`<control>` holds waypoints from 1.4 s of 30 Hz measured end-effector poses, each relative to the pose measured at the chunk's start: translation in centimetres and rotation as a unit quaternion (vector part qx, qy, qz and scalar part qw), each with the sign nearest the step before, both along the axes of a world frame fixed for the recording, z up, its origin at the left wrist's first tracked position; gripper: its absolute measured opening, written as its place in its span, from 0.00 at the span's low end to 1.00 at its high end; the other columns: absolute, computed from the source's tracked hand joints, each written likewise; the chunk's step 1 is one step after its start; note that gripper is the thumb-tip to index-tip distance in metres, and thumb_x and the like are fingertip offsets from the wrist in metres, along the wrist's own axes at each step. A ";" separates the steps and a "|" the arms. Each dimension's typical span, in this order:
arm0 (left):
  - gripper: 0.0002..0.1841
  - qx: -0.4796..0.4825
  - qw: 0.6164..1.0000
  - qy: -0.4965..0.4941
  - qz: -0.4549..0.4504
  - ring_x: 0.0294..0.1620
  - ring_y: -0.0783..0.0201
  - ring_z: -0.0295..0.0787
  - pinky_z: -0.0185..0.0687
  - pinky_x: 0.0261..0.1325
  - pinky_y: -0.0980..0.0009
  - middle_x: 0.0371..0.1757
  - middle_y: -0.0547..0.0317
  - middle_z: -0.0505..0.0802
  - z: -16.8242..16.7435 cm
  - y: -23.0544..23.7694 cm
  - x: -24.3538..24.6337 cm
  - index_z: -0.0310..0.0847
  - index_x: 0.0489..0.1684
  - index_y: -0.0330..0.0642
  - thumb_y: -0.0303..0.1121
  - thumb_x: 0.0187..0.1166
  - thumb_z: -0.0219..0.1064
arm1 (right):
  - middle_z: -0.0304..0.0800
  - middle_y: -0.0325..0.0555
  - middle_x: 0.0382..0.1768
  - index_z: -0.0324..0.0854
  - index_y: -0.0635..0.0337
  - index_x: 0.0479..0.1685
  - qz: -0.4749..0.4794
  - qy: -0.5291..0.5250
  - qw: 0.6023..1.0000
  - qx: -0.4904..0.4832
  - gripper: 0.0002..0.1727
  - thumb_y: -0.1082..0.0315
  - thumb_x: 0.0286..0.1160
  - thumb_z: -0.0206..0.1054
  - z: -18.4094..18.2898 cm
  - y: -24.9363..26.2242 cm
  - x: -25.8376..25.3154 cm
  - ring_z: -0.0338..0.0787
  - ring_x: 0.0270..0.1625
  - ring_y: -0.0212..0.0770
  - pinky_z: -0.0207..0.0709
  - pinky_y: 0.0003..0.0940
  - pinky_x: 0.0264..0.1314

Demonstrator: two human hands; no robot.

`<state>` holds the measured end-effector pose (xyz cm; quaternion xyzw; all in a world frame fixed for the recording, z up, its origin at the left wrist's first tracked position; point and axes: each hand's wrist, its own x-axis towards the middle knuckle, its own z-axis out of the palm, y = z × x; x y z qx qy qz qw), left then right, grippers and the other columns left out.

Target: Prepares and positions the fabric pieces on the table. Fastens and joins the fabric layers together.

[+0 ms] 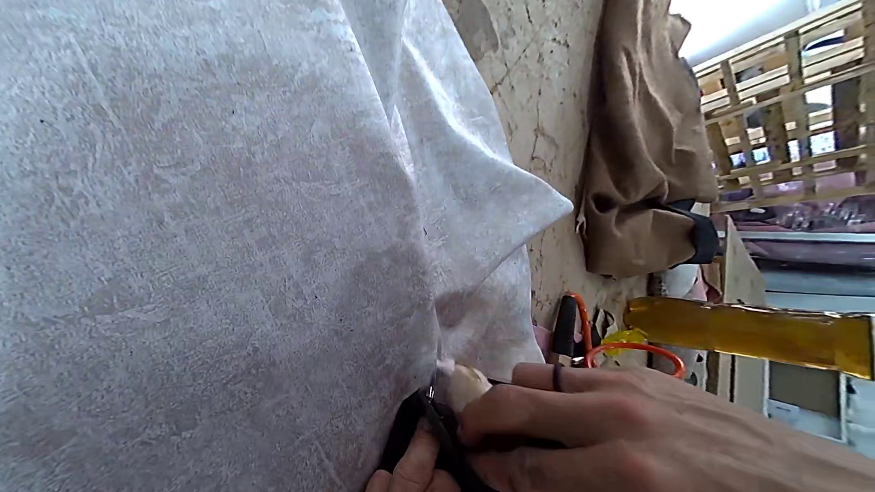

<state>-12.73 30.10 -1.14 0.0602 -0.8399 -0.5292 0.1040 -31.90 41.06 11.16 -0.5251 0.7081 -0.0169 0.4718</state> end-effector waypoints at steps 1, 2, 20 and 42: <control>0.11 0.022 1.000 -0.004 0.019 0.37 0.59 0.94 0.87 0.37 0.70 0.47 0.44 0.96 0.0 0.2 -0.1 0.84 0.38 0.36 0.32 0.82 0.57 | 0.89 0.45 0.63 0.89 0.51 0.58 0.009 0.013 1.000 0.012 0.19 0.56 0.84 0.55 0.4 -0.2 0.2 0.87 0.51 0.52 0.77 0.48 0.40; 0.09 0.032 0.999 -0.008 0.038 0.36 0.62 0.93 0.87 0.36 0.72 0.45 0.45 0.95 0.0 0.3 -0.2 0.81 0.43 0.36 0.32 0.83 0.58 | 0.88 0.46 0.65 0.88 0.52 0.62 0.016 0.023 0.999 0.022 0.21 0.55 0.86 0.54 0.8 -0.4 0.5 0.87 0.51 0.53 0.77 0.49 0.40; 0.12 -0.009 0.999 -0.011 0.049 0.37 0.61 0.94 0.83 0.35 0.76 0.47 0.42 0.96 0.4 -0.2 -0.7 0.89 0.43 0.35 0.29 0.85 0.58 | 0.84 0.17 0.22 0.91 0.35 0.29 -0.053 0.050 0.993 0.095 0.05 0.54 0.69 0.72 -4.0 -3.6 -1.9 0.80 0.24 0.17 0.72 0.22 0.23; 0.07 0.086 0.991 0.048 0.089 0.46 0.65 0.87 0.81 0.51 0.81 0.39 0.49 0.90 -0.3 0.0 -1.1 0.84 0.31 0.38 0.27 0.80 0.63 | 0.82 0.26 0.28 0.86 0.42 0.35 0.082 0.120 0.986 -0.086 0.08 0.52 0.68 0.68 -4.3 -2.4 -1.3 0.79 0.21 0.25 0.65 0.25 0.13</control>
